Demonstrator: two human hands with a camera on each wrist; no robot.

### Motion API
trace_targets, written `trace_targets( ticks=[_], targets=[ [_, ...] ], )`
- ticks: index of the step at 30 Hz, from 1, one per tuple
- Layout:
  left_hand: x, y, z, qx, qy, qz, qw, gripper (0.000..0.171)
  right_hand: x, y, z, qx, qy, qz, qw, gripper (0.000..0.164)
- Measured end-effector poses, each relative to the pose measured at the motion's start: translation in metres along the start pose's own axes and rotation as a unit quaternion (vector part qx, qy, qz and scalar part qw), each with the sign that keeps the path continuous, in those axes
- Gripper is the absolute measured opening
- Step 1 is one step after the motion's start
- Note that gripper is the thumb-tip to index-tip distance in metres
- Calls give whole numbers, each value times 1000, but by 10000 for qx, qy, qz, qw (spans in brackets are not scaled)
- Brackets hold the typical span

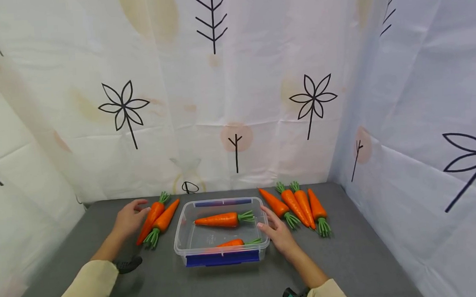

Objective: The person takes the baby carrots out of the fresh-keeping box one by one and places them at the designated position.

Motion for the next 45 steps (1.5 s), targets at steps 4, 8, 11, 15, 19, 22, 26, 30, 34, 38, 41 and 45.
trace_targets(
  ticks=[4, 8, 11, 15, 19, 22, 26, 30, 34, 38, 41, 45],
  targets=[
    [-24, -1, 9, 114, -55, -287, 9995, 38, -1, 0, -1, -12, -41, 25, 10000, 55],
    [-49, -2, 12, 460, 189, -591, 9970, 33, 0, 1, 0, -13, -16, 43, 10000, 55],
    [-67, -1, 9, 767, 378, -837, 9928, 33, 0, 0, 0, -31, 17, 59, 10000, 55],
    [-88, 1, 2, 1166, 665, -1185, 9838, 35, 0, 1, -1, -56, -33, 27, 10000, 55],
    [-109, 5, -8, 1632, 918, -1492, 9709, 34, 1, 1, -2, -54, -108, 34, 9999, 55],
    [-124, 7, -16, 2087, 1098, -1730, 9563, 32, 9, 4, -2, -40, -95, 50, 9999, 56],
    [-141, 11, -29, 2720, 1145, -1927, 9358, 34, 6, 3, -2, -46, -62, 80, 9999, 56],
    [-155, 20, -43, 3030, 565, -2049, 9290, 37, -6, 1, -2, -62, -146, 160, 9997, 55],
    [-165, 28, -54, 3352, 109, -2066, 9192, 43, -8, 1, -2, -44, -237, 196, 9995, 55],
    [-169, 29, -66, 3495, 42, -1920, 9171, 46, -7, 1, -1, -53, -252, 219, 9994, 55],
    [-167, 25, -78, 3504, -33, -1862, 9179, 46, -6, 0, 0, -29, -227, 211, 9995, 55],
    [-163, 22, -93, 3547, -254, -1744, 9182, 46, -7, -1, 0, -13, -204, 187, 9996, 55]
  ],
)
Point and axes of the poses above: each hand's wrist, its own y-axis away from the middle knuckle, its own z-axis out of the back of the hand, x = y × z, the point moved 4 cm from there along -y, towards the middle knuckle, and after that the axes turned 7 degrees about z, right-handed, at the moved point
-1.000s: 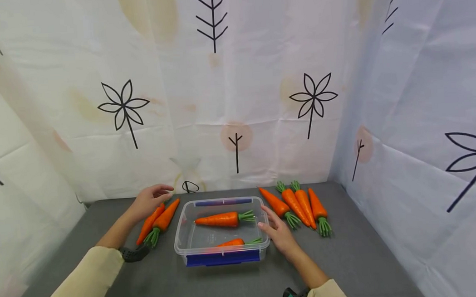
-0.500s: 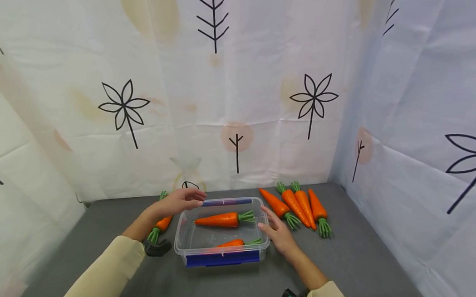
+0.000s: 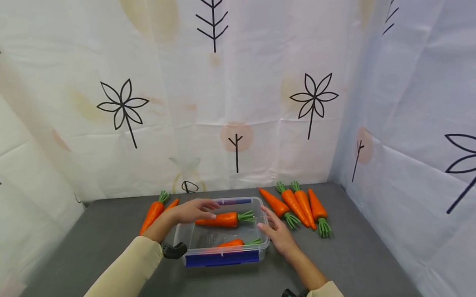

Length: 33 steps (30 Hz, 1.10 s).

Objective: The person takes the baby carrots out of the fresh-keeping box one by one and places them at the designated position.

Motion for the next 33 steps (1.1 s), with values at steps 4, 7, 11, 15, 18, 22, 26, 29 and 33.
trace_targets(
  ticks=[4, 7, 11, 15, 18, 22, 26, 29, 33],
  targets=[
    [2, -6, -8, 81, -101, 260, 9996, 46, 1, 0, -1, -2, 41, -6, 10000, 55],
    [4, -11, -14, 174, -162, 350, 9991, 46, 2, 1, -1, -7, 67, 9, 10000, 55],
    [6, -18, -19, 227, -277, 573, 9977, 46, 2, 1, -1, -27, 35, 6, 10000, 55],
    [8, -23, -23, 161, -614, 844, 9944, 47, 3, 0, -1, -8, -7, -8, 10000, 56],
    [8, -25, -24, 60, -955, 1011, 9903, 49, 4, 0, -1, -7, -8, -40, 10000, 56],
    [6, -24, -23, -52, -1295, 1174, 9846, 48, 3, -1, -1, -19, 36, -85, 10000, 56],
    [7, -23, -23, -68, -1538, 1286, 9797, 48, 4, 0, -1, -1, 26, -61, 10000, 57],
    [9, -22, -25, -60, -1626, 1315, 9779, 47, 4, 1, -2, 3, -89, -4, 10000, 56],
    [11, -23, -27, -26, -1664, 1285, 9777, 44, 5, 1, -2, 9, -139, -4, 9999, 56]
  ],
)
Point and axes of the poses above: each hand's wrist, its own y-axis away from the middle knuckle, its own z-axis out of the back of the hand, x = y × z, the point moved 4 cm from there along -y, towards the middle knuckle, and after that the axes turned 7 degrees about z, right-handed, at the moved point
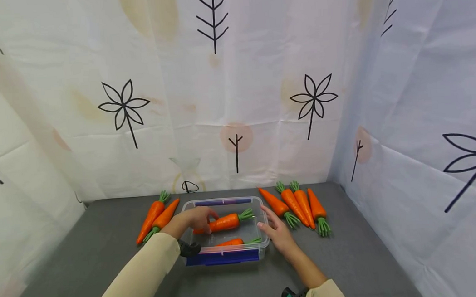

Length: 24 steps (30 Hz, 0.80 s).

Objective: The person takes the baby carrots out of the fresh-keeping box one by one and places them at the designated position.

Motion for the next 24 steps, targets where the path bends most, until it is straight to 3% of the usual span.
trace_targets(
  ticks=[6, 12, 18, 24],
  targets=[
    [-2, 4, 3, 138, -137, -32, 9998, 42, 0, 0, 1, 16, 119, -30, 9999, 56],
    [-10, 16, 16, 457, 150, 117, 9988, 41, 0, 0, 1, 29, 215, -19, 9998, 56],
    [-14, 16, 23, 679, 251, 138, 9973, 40, 1, 0, 1, 28, 225, -58, 9997, 56],
    [-13, 15, 24, 324, -107, -155, 9993, 37, 0, 0, 1, -13, 210, -79, 9997, 56]
  ],
)
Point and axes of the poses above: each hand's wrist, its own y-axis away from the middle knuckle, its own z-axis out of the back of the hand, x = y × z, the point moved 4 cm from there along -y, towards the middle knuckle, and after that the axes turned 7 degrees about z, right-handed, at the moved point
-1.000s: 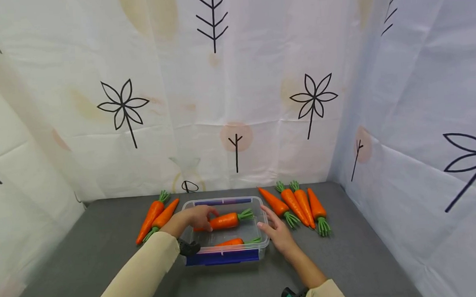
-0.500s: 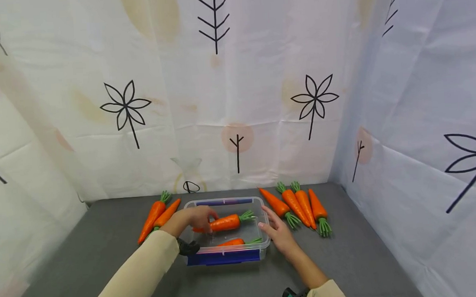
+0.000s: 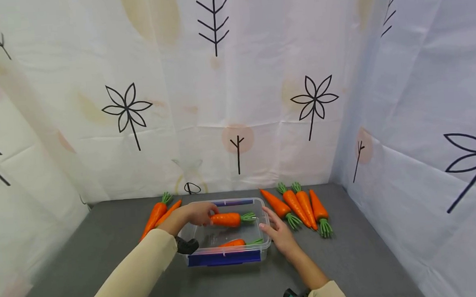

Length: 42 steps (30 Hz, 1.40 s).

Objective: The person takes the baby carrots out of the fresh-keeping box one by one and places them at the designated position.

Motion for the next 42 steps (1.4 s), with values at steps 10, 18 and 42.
trace_targets(
  ticks=[10, 18, 42],
  targets=[
    [6, 20, 15, -666, 87, -507, 9965, 34, -2, -1, 3, -46, -39, 21, 10000, 56],
    [19, 49, 31, -1168, 664, -642, 9888, 37, 0, 1, 2, -29, -100, 28, 9999, 56],
    [109, 91, 16, -2452, 2438, -440, 9373, 46, -1, 1, -2, -109, -96, -41, 9999, 55]
  ],
)
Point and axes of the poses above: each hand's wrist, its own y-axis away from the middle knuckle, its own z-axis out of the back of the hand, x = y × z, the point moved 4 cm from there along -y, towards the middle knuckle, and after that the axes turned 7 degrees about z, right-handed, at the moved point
